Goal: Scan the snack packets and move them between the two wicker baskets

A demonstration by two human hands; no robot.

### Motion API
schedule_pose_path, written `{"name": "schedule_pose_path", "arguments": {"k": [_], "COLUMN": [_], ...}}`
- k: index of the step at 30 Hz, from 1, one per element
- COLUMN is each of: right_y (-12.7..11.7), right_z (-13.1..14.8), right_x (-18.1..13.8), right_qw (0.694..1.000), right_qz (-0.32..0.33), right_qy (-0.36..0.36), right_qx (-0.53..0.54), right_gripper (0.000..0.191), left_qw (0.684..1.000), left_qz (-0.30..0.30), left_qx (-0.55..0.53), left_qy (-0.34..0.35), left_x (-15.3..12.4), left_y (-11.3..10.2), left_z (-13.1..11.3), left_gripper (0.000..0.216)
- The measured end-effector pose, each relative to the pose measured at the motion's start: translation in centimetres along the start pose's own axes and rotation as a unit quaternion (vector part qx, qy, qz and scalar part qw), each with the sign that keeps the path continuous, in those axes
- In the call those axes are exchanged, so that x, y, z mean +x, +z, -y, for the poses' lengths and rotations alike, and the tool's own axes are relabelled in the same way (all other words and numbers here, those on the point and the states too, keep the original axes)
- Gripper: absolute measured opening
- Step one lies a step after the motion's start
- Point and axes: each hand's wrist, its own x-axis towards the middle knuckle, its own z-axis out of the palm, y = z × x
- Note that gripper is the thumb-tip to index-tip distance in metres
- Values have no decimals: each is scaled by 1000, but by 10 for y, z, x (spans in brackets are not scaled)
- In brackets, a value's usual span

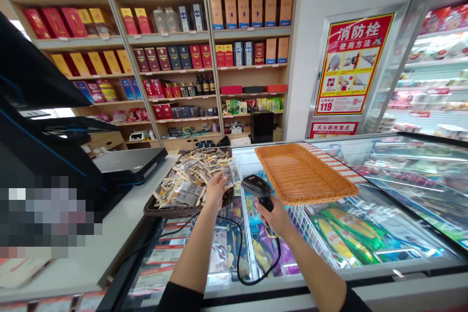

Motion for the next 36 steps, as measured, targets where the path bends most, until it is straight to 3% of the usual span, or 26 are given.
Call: {"name": "schedule_pose_path", "arguments": {"k": [4,12,20,23,26,31,34,36], "right_y": [8,12,16,5,-21,-83,-111,-123], "right_z": [-4,-10,-12,-5,5,15,17,15], "right_x": [-1,2,2,-1,-7,-17,-18,-17], "right_qw": [1000,999,1000,997,981,934,908,892], "right_qz": [21,-1,2,-14,-74,-163,-176,-170], "right_qy": [19,10,18,9,15,15,24,34], "right_qx": [-12,-45,21,77,176,317,379,417], "right_gripper": [22,24,27,29,33,42,42,39], "left_qw": [1000,1000,999,997,990,980,972,951], "left_qz": [15,8,-10,-22,-14,72,100,106], "left_qx": [-5,9,12,42,100,160,199,288], "left_qy": [11,24,28,63,98,94,69,47], "left_x": [-2,2,4,6,9,20,27,31], "left_y": [0,-3,-3,4,30,104,144,161], "left_z": [1,7,8,9,9,20,38,51], "left_gripper": [32,41,42,37,32,20,14,13]}}
